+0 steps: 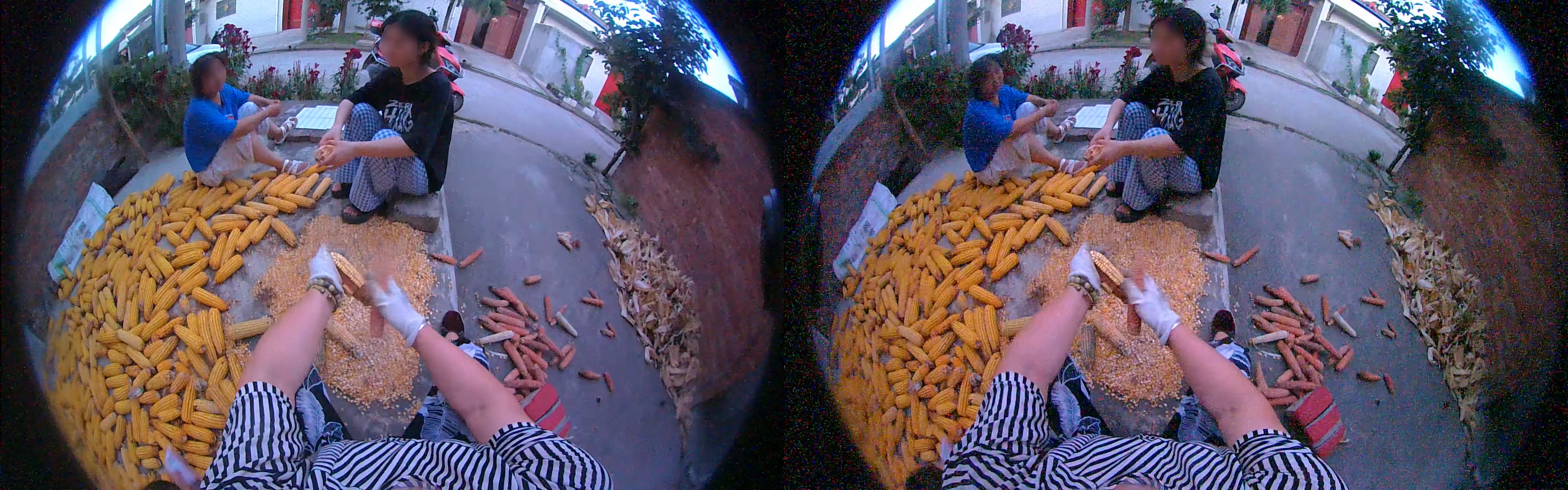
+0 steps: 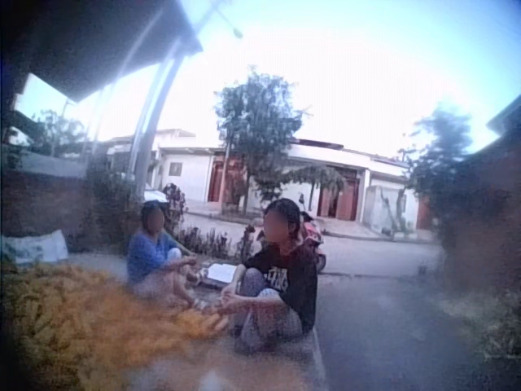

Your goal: The person uses their hands to strip kernels from corn cobs over a pile of corn on the ground.

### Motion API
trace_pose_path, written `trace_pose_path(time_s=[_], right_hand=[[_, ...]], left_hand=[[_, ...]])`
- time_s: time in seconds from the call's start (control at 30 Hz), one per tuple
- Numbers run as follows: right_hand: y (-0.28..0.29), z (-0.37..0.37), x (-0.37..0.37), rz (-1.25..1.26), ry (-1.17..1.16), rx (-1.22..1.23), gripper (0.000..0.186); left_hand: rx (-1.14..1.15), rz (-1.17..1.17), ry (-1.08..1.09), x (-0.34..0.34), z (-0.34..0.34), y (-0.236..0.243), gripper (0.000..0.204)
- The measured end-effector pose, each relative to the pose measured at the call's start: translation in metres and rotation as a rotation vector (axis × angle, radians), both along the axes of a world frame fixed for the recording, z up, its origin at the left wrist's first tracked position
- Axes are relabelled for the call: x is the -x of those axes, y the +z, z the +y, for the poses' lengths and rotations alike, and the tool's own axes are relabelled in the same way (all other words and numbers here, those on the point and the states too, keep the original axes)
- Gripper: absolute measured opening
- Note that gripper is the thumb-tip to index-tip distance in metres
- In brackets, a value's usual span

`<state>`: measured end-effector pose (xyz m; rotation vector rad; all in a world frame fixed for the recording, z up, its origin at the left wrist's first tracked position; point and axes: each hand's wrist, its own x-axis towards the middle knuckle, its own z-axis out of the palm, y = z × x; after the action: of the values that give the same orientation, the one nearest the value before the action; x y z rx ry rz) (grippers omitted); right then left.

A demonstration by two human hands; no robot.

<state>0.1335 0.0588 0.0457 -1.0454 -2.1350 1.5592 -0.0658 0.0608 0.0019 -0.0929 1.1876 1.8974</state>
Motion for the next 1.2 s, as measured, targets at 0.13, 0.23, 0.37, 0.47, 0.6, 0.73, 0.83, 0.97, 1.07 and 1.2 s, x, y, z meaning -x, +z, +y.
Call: trace_pose_path(time_s=[0.13, 0.23, 0.37, 0.47, 0.6, 0.73, 0.83, 0.97, 1.07, 1.2], right_hand=[[0.012, -0.021, 0.003, 0.020, -0.025, -0.352, 0.060], [0.004, -0.013, 0.022, 0.462, -0.058, -0.263, 0.055], [-0.006, -0.017, 0.012, 0.317, -0.234, 0.051, 0.041], [-0.006, -0.015, 0.014, 0.402, -0.260, 0.160, 0.040], [0.005, -0.011, 0.005, 0.519, -0.195, 0.458, 0.051], [0.018, -0.004, -0.002, 0.778, 0.129, 0.676, 0.063], [0.048, -0.013, -0.013, 0.787, 0.210, 0.754, 0.062], [0.050, -0.011, -0.024, 0.778, 0.286, 0.801, 0.063], [0.052, -0.008, -0.027, 0.788, 0.352, 0.828, 0.063], [0.024, 0.000, -0.012, 0.679, -0.010, 0.761, 0.052]], left_hand=[[-0.126, -0.123, -0.087, -0.035, -0.004, 0.014, 0.040], [-0.147, -0.071, -0.053, -0.036, 0.002, 0.017, 0.040], [-0.096, 0.056, -0.049, -0.056, -0.006, 0.043, 0.041], [-0.069, 0.131, -0.098, -0.056, -0.014, 0.052, 0.039], [-0.097, 0.389, -0.202, -0.062, -0.023, 0.068, 0.036], [-0.228, 0.150, -0.250, -0.069, -0.026, 0.087, 0.033], [-0.299, 0.066, -0.336, -0.069, -0.029, 0.089, 0.031], [-0.342, 0.187, -0.453, -0.078, -0.031, 0.098, 0.031], [-0.370, 0.070, -0.499, -0.077, -0.029, 0.089, 0.032], [-0.179, 0.040, -0.343, -0.065, -0.009, 0.053, 0.034]])
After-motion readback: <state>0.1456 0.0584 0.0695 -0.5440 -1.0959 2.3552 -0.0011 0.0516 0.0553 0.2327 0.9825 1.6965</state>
